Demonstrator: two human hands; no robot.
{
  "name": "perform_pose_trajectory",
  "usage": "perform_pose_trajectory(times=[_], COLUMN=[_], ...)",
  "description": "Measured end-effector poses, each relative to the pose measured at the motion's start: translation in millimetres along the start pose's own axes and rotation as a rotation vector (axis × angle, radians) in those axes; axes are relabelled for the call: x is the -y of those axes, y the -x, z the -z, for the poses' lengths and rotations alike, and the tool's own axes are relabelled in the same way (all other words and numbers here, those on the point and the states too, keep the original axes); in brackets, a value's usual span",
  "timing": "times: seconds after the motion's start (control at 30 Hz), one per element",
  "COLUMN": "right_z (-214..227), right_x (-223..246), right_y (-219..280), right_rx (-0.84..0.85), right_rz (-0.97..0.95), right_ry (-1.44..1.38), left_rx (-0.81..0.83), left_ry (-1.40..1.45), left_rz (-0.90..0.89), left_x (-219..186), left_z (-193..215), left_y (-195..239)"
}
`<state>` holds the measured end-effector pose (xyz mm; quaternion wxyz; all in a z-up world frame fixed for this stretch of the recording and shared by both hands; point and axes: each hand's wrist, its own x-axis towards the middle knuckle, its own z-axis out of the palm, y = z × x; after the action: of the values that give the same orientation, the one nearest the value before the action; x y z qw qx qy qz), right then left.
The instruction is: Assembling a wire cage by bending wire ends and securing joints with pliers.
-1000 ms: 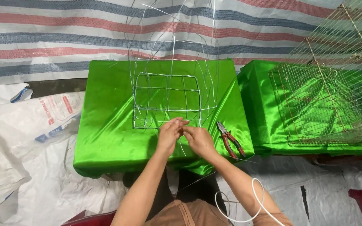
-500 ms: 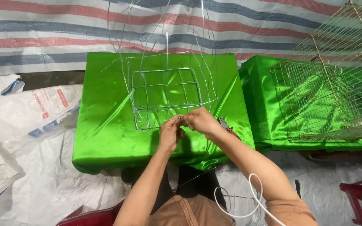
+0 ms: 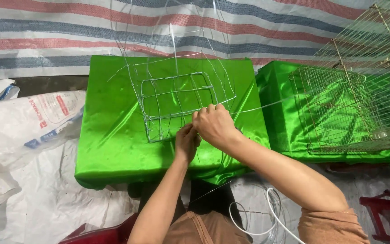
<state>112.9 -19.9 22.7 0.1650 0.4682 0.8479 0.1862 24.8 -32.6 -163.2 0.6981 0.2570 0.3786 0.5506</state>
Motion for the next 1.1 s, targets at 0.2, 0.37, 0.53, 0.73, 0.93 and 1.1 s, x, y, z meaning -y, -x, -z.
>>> perform_pose_trajectory(times=[0.2, 0.37, 0.53, 0.73, 0.93, 1.1], right_z=[-2, -109, -113, -103, -94, -143], right_x=[45, 48, 62, 93, 80, 70], right_y=[75, 54, 24, 43, 38, 21], right_rx=[-0.928, -0.685, -0.664, -0.625, -0.757, -0.736], right_rz=[0.142, -0.224, -0.32, -0.74, -0.939, -0.451], right_ry=[-0.323, -0.633, -1.025, -1.817, -2.062, -1.064], left_rx=[0.061, 0.067, 0.003, -0.039, -0.046, -0.039], left_ry=[0.031, -0.022, -0.075, -0.118, -0.203, -0.209], left_rz=[0.102, 0.147, 0.146, 0.108, 0.112, 0.061], left_x=[-39, -28, -26, -27, -35, -26], left_z=[-1, 16, 9, 7, -4, 2], left_y=[10, 6, 6, 3, 9, 9])
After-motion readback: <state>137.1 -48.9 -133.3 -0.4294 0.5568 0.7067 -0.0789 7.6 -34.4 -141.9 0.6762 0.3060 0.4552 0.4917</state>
